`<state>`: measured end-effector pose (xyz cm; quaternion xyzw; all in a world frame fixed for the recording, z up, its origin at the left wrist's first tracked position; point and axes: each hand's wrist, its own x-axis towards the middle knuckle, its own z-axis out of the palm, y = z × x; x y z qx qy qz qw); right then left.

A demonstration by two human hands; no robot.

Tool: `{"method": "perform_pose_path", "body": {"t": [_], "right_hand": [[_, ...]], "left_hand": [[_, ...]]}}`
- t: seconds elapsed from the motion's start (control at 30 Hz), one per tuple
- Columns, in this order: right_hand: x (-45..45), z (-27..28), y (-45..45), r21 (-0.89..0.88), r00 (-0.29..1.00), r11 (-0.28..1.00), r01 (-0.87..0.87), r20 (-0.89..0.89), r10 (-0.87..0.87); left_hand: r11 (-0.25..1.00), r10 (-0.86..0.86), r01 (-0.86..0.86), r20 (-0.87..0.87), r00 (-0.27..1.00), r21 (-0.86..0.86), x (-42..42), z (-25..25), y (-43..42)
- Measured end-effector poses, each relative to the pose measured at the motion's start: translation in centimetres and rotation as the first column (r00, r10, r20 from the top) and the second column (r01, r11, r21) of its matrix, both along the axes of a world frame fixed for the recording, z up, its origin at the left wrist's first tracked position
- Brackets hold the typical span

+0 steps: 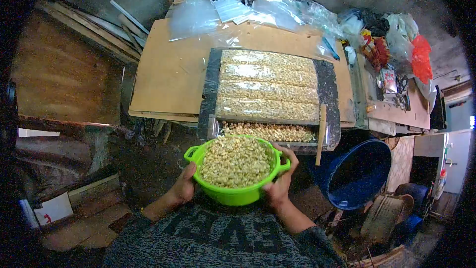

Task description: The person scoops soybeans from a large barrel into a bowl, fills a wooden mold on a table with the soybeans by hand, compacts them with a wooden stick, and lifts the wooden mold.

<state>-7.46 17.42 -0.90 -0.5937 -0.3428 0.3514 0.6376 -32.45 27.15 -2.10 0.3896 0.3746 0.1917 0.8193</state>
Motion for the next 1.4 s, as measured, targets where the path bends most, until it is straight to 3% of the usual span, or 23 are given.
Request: {"method": "perform_pose_path", "body": {"t": [0.03, 0.27, 0.3, 0.33, 0.4, 0.47, 0.53, 0.57, 0.6, 0.67, 0.77, 0.8, 0.87, 1.0, 1.07, 1.13, 1.23, 1.3, 1.4], "right_hand": [[0.6, -0.9, -0.2, -0.008, 0.996, 1.000, -0.007, -0.086, 0.007], [1.6, 0.1, -1.5, -0.025, 0.998, 0.998, 0.063, 0.002, -0.063], [2.2, -0.7, -1.5, -0.048, 0.992, 0.997, 0.065, -0.105, -0.070], [2.6, -1.2, -1.5, -0.034, 0.993, 0.997, 0.064, -0.099, -0.067], [2.9, -1.3, -1.9, -0.054, 0.995, 0.995, 0.084, -0.045, -0.086], [2.9, -0.2, -2.3, -0.060, 0.991, 0.994, 0.096, -0.089, -0.101], [3.2, 0.8, -2.3, 0.044, 0.992, 0.992, 0.121, -0.030, -0.120], [4.5, 0.1, -2.5, -0.074, 0.996, 0.994, 0.080, 0.040, -0.077], [5.3, -0.4, -2.5, -0.130, 0.992, 0.988, 0.079, -0.088, -0.091], [5.3, -0.1, -2.8, -0.081, 0.991, 0.990, 0.118, -0.046, -0.122], [5.5, 1.5, -3.3, 0.036, 0.992, 0.991, 0.127, -0.006, -0.127], [6.6, 1.2, -3.5, -0.091, 0.994, 0.989, 0.113, 0.001, -0.114], [7.6, 0.2, -3.7, -0.115, 0.989, 0.984, 0.138, -0.031, -0.142], [8.1, 1.6, -4.5, -0.100, 0.987, 0.982, 0.158, -0.014, -0.161], [8.3, 2.7, -4.6, 0.008, 0.987, 0.987, 0.159, 0.031, -0.159], [10.8, 1.7, -5.0, -0.158, 0.994, 0.982, 0.104, 0.032, -0.100], [11.7, 1.4, -5.6, -0.135, 0.984, 0.981, 0.139, 0.127, -0.122], [11.3, 3.1, -5.6, 0.021, 0.979, 0.981, 0.192, 0.065, -0.193], [14.6, 1.0, -6.8, -0.137, 0.984, 0.978, 0.159, 0.102, -0.146]], "left_hand": [[0.997, 0.058, -0.059, -0.018, 0.998, -0.048, 1.2, 0.1, 0.2], [1.000, -0.026, 0.025, 0.026, 0.999, 0.016, 2.3, 0.3, -0.2], [0.994, 0.034, -0.033, 0.002, 0.999, -0.102, 3.4, 0.6, -0.1], [0.995, 0.035, -0.035, 0.008, 0.999, -0.089, 3.8, 0.4, 0.2], [0.990, -0.068, 0.068, 0.009, 0.998, -0.124, 4.6, 0.2, 0.6], [0.991, -0.066, 0.070, 0.041, 0.997, -0.112, 5.0, 0.9, 0.0], [0.993, -0.056, 0.065, 0.090, 0.994, -0.102, 5.3, 1.3, -0.5], [0.992, -0.060, 0.069, 0.087, 0.994, -0.106, 5.7, 1.0, -0.7], [0.991, -0.041, 0.044, 0.026, 0.999, -0.125, 6.4, 0.3, -0.7], [0.992, -0.017, 0.013, -0.027, 0.999, -0.129, 7.4, 0.0, -0.4], [0.986, -0.164, 0.164, -0.001, 0.986, -0.012, 6.8, -0.3, -1.2], [0.985, -0.169, 0.169, -0.001, 0.986, -0.019, 7.3, -0.5, -1.7], [0.992, -0.002, 0.006, 0.031, 1.000, -0.125, 9.6, -0.8, -1.4], [0.997, -0.060, 0.061, 0.029, 0.998, -0.044, 10.8, 0.1, -1.8], [0.995, -0.039, 0.042, 0.039, 0.998, -0.094, 11.6, 0.3, -2.1], [0.989, -0.023, 0.030, 0.052, 0.998, -0.142, 12.8, 0.5, -2.4], [0.982, -0.016, 0.023, 0.041, 0.999, -0.187, 14.4, -0.1, -2.5], [0.978, -0.039, 0.053, 0.074, 0.997, -0.204, 15.2, 1.0, -2.7], [0.978, 0.004, 0.014, 0.085, 0.996, -0.209, 17.0, -0.4, -3.2]]}}
